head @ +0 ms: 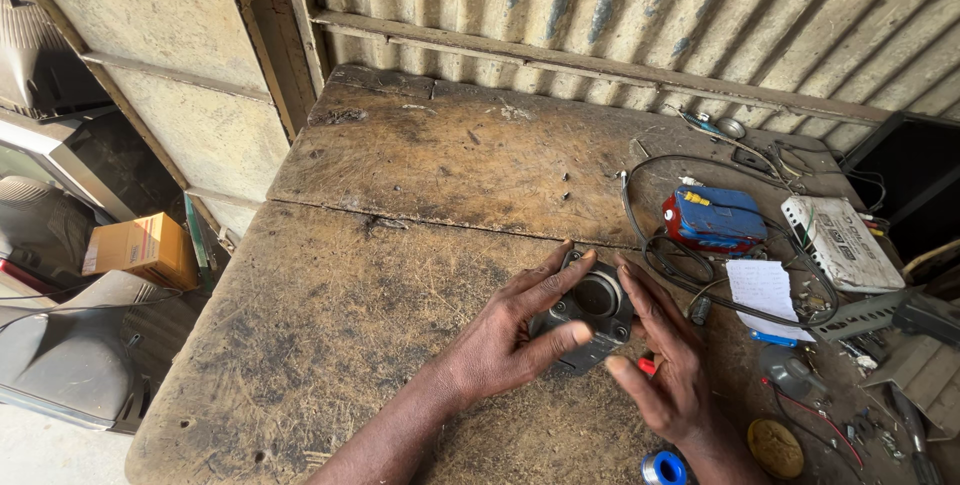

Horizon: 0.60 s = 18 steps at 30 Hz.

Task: The person uses a red screwdriver to remove screws from a black electronic device, then places a circular metal ring into the device's central opening. The person continues to adjust the ring and reinserts screws. Finally, the person opens a drawer and retrieves a small component.

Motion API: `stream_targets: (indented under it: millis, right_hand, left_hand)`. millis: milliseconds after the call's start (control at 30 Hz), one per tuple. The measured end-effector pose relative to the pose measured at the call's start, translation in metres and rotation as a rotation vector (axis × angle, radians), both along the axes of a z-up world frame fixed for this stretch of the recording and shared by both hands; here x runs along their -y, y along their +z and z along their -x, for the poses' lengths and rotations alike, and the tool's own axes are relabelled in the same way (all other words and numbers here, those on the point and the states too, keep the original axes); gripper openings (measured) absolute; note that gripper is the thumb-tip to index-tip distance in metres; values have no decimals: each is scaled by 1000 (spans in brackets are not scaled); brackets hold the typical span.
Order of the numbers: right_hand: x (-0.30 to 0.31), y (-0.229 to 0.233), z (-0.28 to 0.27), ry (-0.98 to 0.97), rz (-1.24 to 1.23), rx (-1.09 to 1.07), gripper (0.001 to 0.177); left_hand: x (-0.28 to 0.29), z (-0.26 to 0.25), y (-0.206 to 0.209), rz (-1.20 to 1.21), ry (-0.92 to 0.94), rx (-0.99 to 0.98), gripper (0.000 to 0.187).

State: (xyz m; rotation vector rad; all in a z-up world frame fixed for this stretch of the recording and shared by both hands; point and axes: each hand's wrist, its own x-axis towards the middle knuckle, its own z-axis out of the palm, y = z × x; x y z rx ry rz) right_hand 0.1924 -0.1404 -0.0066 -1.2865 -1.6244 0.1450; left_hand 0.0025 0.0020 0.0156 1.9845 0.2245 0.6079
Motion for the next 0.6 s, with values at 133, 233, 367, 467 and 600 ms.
stream_targets:
  millis: [133,233,367,467,600]
  right_hand:
    - [-1,-8,-2,-52,-22,-9,56]
    - [0,-14,-6,-39,-19,-99,48]
    - [-4,-26,-9,66,-47,-347,42]
    - [-7,-29,-9,5,-142,-251,41]
    - [0,-22,-1,-190,-129,-22,44]
  left_hand:
    - [1,-1,3,47,22,5,66]
    - [1,-2,1,87,10,-63,61]
    - [3,-3,-2,-77,33,16,53]
    - [6,-1,1,-54,32,27,58]
    - [5,6,7,-158,1,47,84]
